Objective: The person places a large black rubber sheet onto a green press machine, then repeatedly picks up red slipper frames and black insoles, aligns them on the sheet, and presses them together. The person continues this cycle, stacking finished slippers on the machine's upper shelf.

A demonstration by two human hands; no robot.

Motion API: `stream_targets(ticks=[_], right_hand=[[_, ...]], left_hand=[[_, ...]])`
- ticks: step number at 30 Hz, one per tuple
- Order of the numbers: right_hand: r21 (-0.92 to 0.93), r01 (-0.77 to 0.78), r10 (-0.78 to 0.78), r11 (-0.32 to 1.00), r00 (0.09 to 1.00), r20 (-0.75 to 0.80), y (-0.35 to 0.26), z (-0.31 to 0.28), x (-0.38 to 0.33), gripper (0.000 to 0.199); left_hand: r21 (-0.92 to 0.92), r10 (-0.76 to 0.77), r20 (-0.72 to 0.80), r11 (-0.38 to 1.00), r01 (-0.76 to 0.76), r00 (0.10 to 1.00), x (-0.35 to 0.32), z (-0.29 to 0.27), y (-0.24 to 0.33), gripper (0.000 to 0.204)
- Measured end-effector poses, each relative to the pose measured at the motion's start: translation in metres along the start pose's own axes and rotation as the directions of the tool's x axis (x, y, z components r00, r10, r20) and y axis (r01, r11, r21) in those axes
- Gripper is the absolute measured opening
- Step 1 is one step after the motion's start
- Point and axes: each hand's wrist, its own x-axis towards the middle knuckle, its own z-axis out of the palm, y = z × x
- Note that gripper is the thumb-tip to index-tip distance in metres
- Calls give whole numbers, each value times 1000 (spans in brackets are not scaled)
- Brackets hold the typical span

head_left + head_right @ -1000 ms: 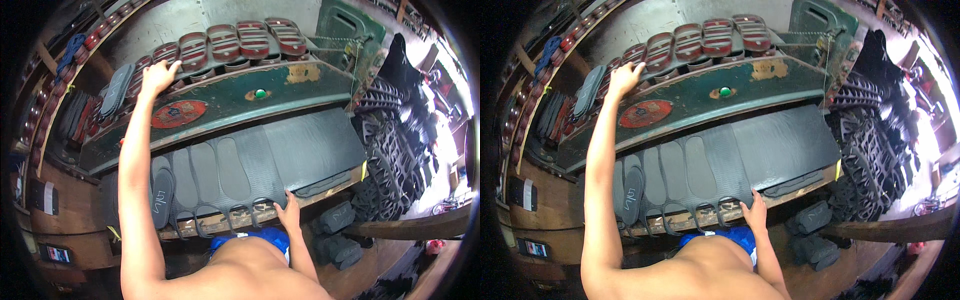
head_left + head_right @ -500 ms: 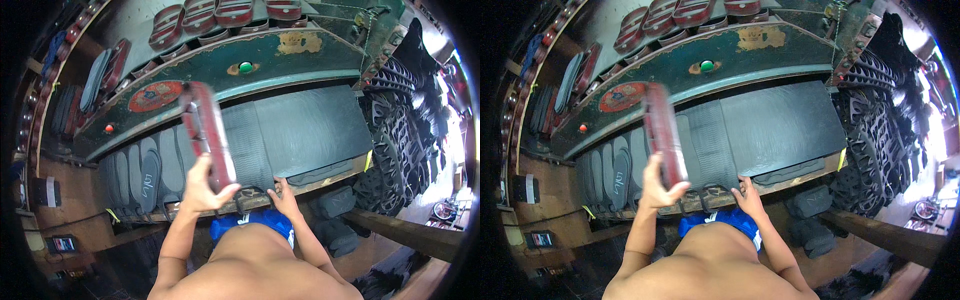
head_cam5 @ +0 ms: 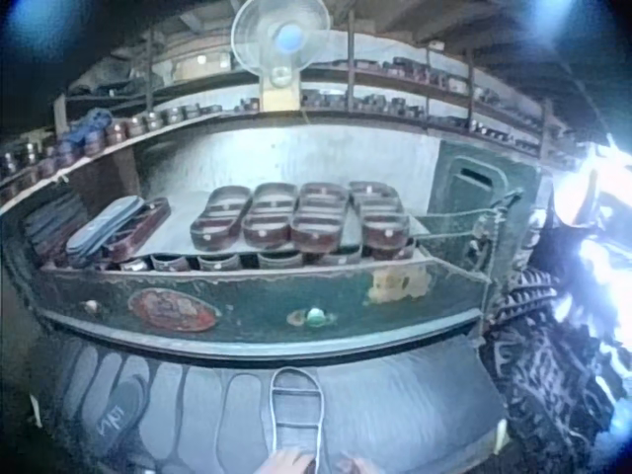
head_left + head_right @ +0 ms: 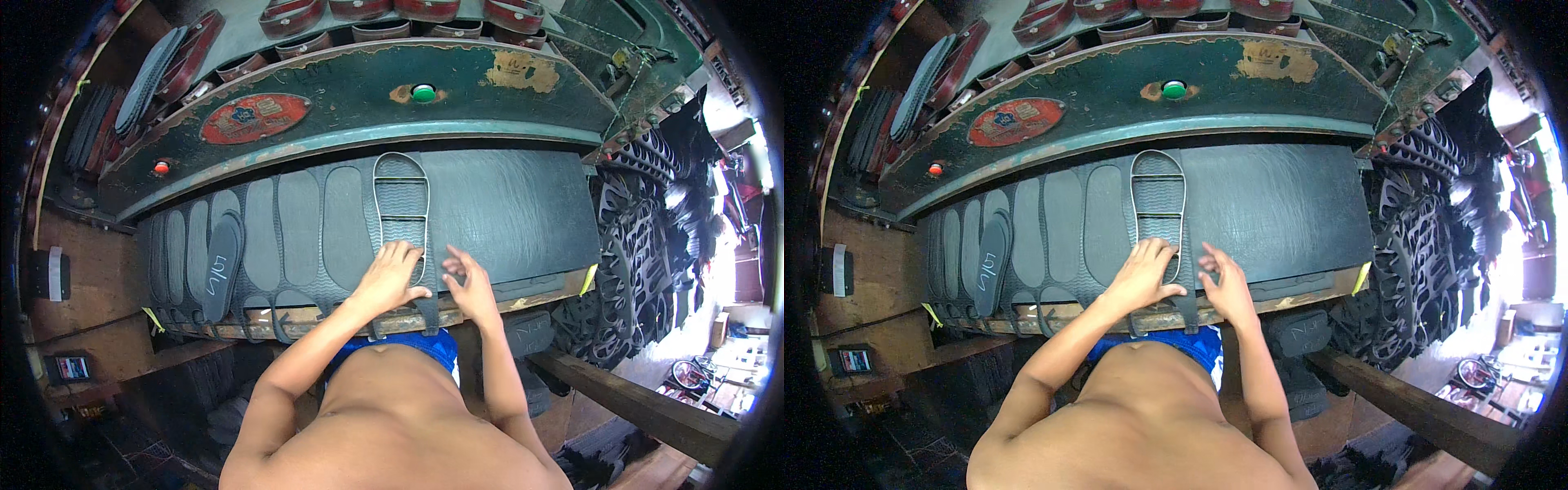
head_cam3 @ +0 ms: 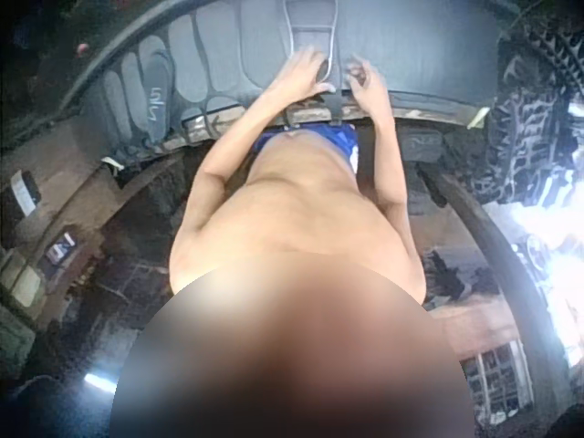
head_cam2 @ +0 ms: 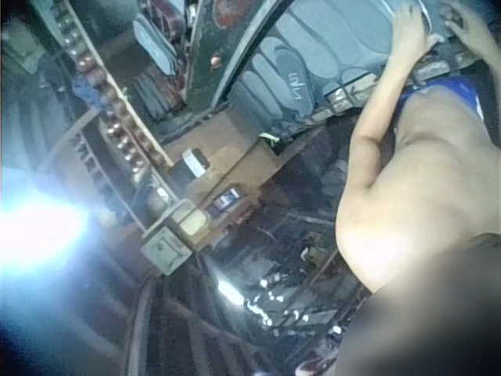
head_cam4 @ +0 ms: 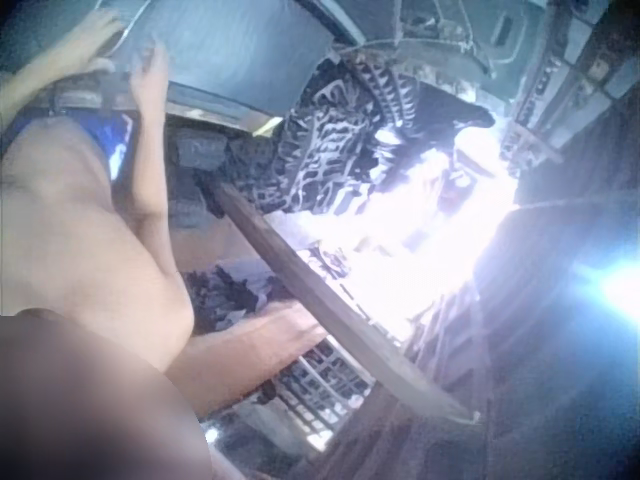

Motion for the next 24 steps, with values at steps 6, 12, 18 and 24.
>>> stream_targets(ticks=[6,12,18,24], right_hand=[[-197,197,-118,961,928,354,6,-4,67,111],[-247,202,-65,948,880,471,6,-4,95,127],[-315,198,-10,928,860,510,1,-4,107,131],[-340,187,12,922,863,505,-4,-6,113,130]], left_hand=[[-490,-222,103,837,244,970,-40,-36,-43,94],[-164,-180,171,964,208,969,-37,-13,-87,93],[-171,-136,95,974,151,986,-36,-5,-96,95],[-223,-139,78,963,153,987,-32,-10,-99,92]])
